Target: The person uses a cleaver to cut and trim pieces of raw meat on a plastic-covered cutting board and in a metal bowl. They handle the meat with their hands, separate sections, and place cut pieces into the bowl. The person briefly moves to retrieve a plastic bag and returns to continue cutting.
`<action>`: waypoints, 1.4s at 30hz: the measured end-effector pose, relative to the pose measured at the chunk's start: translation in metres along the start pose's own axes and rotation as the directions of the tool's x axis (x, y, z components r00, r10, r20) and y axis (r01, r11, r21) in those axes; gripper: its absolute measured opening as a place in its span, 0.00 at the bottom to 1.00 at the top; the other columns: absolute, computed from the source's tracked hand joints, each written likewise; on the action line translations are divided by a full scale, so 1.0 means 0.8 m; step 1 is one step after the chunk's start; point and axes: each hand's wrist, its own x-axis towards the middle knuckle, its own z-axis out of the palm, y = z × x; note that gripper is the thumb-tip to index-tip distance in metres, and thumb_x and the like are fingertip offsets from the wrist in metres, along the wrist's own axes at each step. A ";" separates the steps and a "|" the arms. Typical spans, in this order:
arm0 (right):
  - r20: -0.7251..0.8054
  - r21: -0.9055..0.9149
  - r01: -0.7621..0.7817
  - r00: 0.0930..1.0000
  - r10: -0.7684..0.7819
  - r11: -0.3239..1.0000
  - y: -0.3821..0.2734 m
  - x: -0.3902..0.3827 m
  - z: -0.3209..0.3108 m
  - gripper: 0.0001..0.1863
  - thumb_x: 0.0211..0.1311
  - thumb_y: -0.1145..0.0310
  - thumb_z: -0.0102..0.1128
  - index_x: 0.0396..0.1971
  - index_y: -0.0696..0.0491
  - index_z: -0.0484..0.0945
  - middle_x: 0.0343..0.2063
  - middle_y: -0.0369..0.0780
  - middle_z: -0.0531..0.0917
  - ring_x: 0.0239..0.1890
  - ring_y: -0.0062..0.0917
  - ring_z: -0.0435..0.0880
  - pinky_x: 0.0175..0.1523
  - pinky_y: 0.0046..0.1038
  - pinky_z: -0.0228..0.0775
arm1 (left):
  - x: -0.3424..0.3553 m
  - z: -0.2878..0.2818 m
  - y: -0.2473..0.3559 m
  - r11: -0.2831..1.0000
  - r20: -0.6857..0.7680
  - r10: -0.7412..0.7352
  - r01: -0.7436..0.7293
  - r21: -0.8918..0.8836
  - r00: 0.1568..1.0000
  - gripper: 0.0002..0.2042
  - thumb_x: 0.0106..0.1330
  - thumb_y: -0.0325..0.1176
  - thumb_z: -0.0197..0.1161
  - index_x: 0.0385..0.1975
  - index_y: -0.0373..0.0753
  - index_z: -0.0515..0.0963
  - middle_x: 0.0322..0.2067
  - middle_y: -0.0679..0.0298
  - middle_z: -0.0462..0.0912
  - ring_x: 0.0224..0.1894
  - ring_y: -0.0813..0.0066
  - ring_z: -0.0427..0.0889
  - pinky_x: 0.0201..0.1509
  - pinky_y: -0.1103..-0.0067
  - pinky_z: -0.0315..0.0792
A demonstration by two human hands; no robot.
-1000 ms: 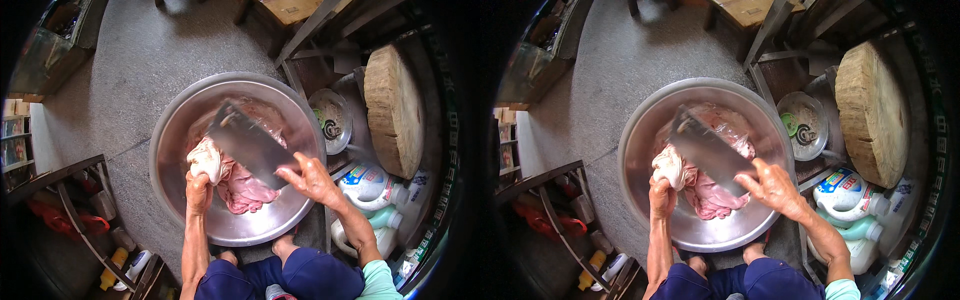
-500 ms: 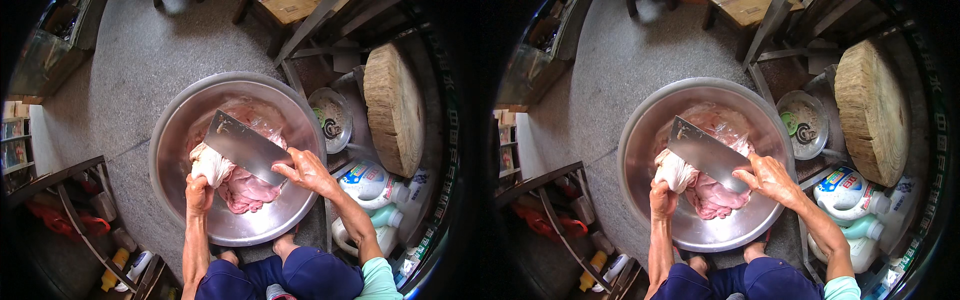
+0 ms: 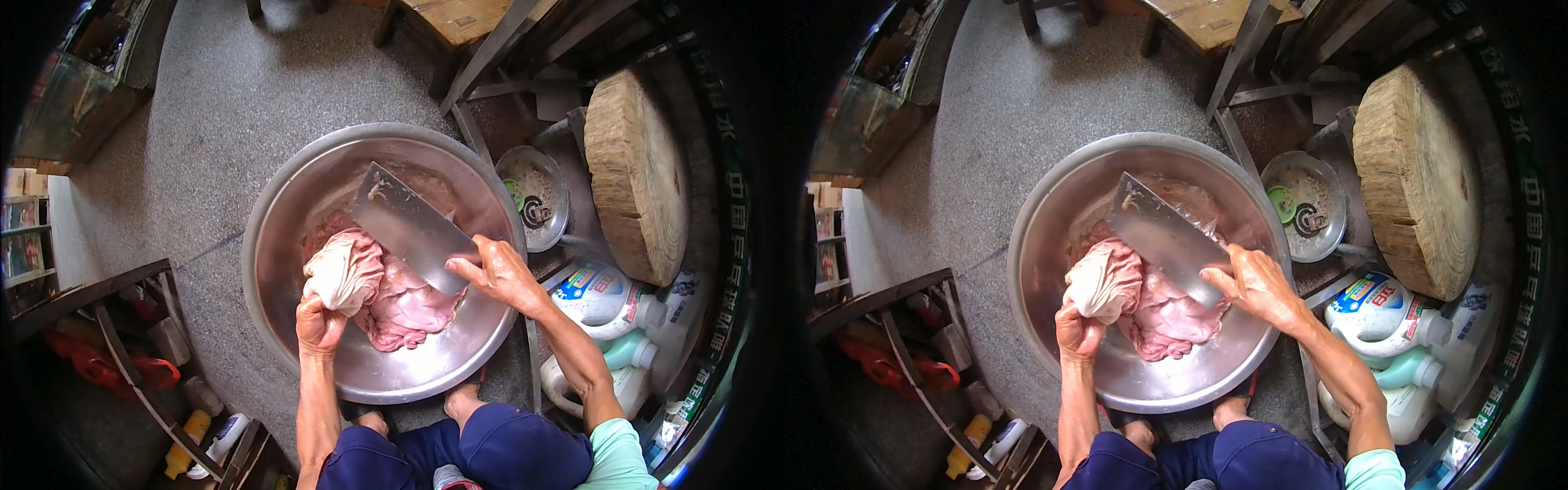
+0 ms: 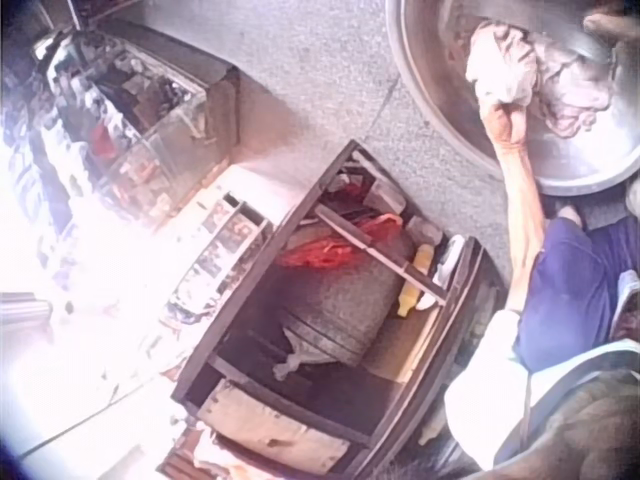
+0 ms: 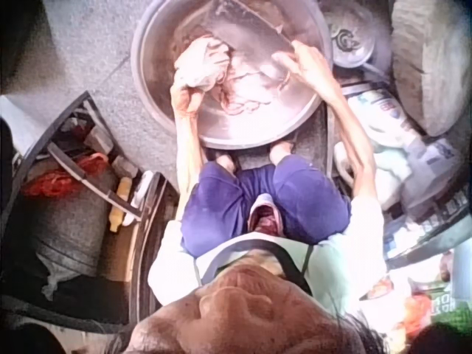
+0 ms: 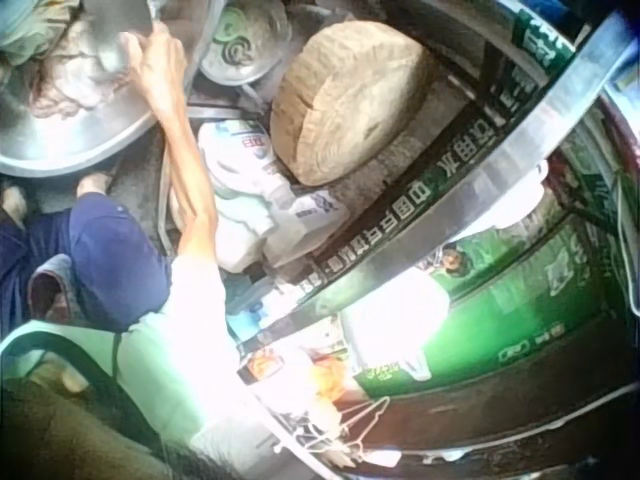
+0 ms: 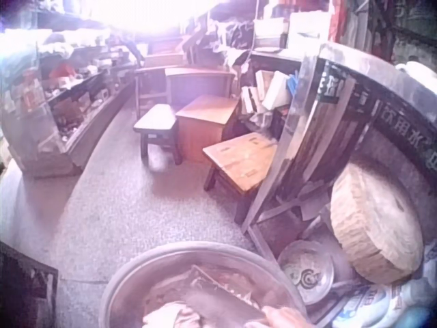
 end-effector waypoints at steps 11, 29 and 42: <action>0.140 0.065 -0.004 0.990 -0.005 0.998 0.000 0.000 0.018 0.29 0.64 0.50 0.63 0.42 0.67 0.77 0.37 0.49 0.88 0.44 0.42 0.87 0.51 0.37 0.76 | 0.003 -0.014 0.000 0.948 -0.033 -0.052 0.039 -0.317 0.998 0.28 0.64 0.23 0.54 0.66 0.29 0.62 0.64 0.46 0.70 0.65 0.46 0.70 0.68 0.48 0.66; -0.045 -0.168 -0.014 0.999 0.007 0.986 0.017 0.007 0.020 0.24 0.63 0.54 0.63 0.28 0.65 0.74 0.30 0.56 0.84 0.37 0.52 0.84 0.44 0.45 0.74 | 0.034 0.012 -0.009 0.990 -0.444 -0.126 0.141 0.001 0.887 0.17 0.66 0.34 0.64 0.52 0.33 0.76 0.46 0.55 0.84 0.46 0.61 0.86 0.50 0.68 0.83; -0.297 -0.450 -0.037 0.949 -0.110 0.892 -0.022 -0.030 -0.021 0.17 0.65 0.59 0.63 0.32 0.57 0.70 0.20 0.51 0.81 0.28 0.50 0.83 0.34 0.47 0.73 | 0.035 0.003 0.003 0.778 -0.371 0.391 -0.087 0.622 0.842 0.08 0.53 0.18 0.54 0.29 0.34 0.81 0.29 0.68 0.81 0.29 0.79 0.79 0.34 0.81 0.71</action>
